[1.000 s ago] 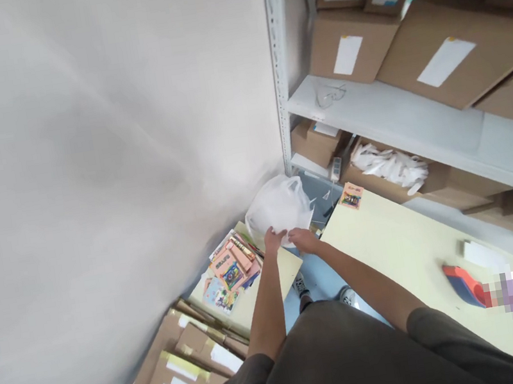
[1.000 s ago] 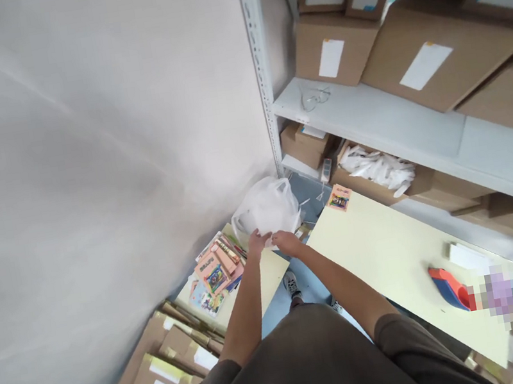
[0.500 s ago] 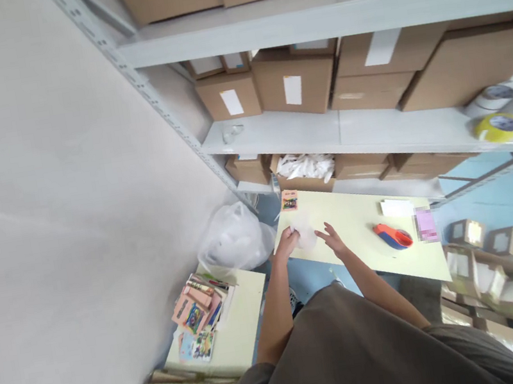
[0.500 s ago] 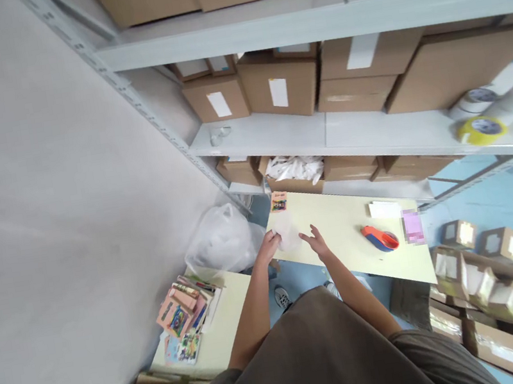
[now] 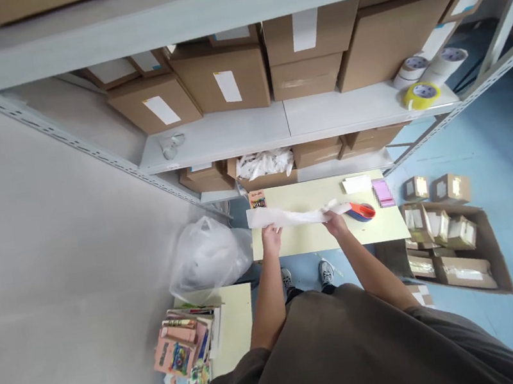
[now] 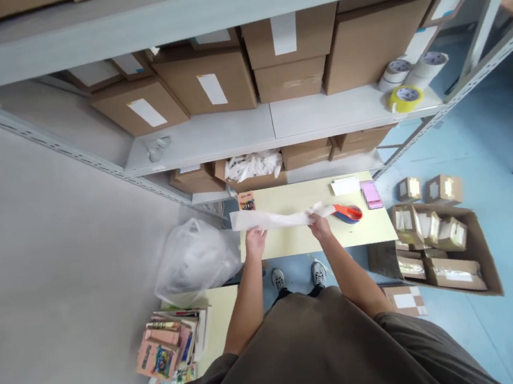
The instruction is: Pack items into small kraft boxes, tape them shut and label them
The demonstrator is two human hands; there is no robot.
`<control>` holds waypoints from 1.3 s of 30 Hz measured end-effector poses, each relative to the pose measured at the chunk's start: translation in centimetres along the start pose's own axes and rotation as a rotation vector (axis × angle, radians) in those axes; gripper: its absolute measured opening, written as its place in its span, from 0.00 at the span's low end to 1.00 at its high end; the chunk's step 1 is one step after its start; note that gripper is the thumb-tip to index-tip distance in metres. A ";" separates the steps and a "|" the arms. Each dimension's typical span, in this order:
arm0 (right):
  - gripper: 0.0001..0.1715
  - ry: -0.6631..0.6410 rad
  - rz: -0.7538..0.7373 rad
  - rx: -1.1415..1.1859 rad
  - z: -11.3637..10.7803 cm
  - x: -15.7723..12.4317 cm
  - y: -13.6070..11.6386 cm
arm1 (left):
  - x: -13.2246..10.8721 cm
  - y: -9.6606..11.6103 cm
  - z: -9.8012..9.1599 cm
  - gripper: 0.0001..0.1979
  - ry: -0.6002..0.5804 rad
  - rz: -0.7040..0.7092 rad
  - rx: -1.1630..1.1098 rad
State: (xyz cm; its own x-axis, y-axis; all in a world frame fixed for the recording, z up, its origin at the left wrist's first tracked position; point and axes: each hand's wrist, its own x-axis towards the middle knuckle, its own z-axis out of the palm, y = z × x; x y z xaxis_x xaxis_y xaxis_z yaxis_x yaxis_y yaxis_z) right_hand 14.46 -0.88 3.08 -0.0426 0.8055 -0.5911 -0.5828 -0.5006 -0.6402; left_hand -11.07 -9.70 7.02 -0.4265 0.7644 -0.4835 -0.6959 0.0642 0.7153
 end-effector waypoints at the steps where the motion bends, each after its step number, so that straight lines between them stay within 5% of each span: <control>1: 0.19 0.022 -0.001 0.003 -0.3 -0.1 0.4 | 0.5 -0.2 -1.3 0.11 0.039 -0.029 -0.001; 8: 0.21 0.003 -0.054 0.004 -1.8 -0.7 3.0 | 6.7 0.4 -8.5 0.16 0.132 -0.081 0.104; 14: 0.22 0.097 -0.131 -0.069 -3.5 0.1 2.2 | 11.9 0.6 -10.9 0.16 0.090 -0.125 0.326; 17: 0.25 0.267 -0.065 -0.174 -5.3 1.0 1.9 | 13.0 -0.2 -11.4 0.16 0.033 -0.078 0.462; 21: 0.29 0.581 -0.027 -0.284 -8.1 1.4 2.4 | 13.1 -1.5 -11.6 0.17 0.039 0.003 0.570; 24: 0.33 0.682 0.015 -0.401 -10.0 1.0 3.1 | 12.5 -2.3 -11.7 0.21 0.145 0.079 0.736; 27: 0.26 0.596 0.121 -0.409 -11.4 0.5 4.1 | 11.2 -3.2 -11.5 0.17 0.171 0.058 1.027; 30: 0.16 0.496 0.197 -0.360 -12.2 0.4 5.0 | 9.4 -4.6 -11.2 0.14 0.063 -0.098 1.257; 35: 0.13 0.423 0.220 -0.325 -12.1 1.1 6.5 | 7.2 -6.4 -10.5 0.13 0.081 -0.180 1.249; 39: 0.14 0.389 0.231 -0.281 -10.5 1.8 7.7 | 7.3 -5.4 -10.1 0.07 0.099 -0.134 1.250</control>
State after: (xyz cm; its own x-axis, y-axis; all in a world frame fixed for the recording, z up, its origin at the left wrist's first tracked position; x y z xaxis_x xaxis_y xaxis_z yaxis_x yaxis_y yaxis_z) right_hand 18.41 -6.58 -8.05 0.1909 0.5142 -0.8362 -0.3515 -0.7596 -0.5473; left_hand -16.29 -10.92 -5.47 -0.4739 0.6576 -0.5857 0.2615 0.7402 0.6195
